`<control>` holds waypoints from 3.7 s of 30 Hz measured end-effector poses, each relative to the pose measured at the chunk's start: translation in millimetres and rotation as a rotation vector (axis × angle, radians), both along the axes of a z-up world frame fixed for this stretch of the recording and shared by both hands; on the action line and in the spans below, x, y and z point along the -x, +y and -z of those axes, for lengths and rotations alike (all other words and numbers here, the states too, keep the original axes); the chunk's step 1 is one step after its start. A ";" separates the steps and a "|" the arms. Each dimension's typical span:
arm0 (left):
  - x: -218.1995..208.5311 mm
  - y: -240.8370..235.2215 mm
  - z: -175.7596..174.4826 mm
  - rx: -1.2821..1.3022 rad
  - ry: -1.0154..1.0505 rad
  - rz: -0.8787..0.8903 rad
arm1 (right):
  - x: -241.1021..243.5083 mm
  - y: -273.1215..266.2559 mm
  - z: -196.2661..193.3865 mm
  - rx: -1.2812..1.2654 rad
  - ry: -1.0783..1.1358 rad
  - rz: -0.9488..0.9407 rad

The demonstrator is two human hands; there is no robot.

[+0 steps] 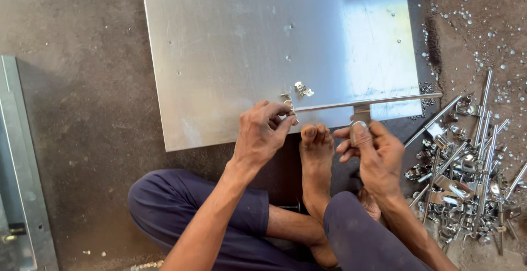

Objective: The person assembles a metal box. They use a hammer and a punch tool to mark holes, attach hinges and a sliding latch mechanism using a screwdriver, and manipulate the metal sheets by hand.

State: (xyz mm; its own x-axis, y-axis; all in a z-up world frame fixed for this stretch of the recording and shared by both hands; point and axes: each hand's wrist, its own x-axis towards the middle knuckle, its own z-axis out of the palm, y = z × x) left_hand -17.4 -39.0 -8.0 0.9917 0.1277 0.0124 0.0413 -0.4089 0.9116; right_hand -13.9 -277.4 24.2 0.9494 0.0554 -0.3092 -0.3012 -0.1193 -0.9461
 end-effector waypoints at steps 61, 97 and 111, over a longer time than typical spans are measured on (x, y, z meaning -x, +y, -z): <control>-41.6 -12.5 5.0 0.551 0.333 -0.199 | 1.2 -19.1 18.7 0.012 0.324 -0.606; 54.6 -43.1 -18.1 0.619 0.296 -0.135 | -45.1 9.6 51.6 -0.422 0.417 -0.261; 61.9 -62.2 -15.2 0.572 0.225 -0.254 | -54.0 20.8 48.3 -0.027 0.449 -0.456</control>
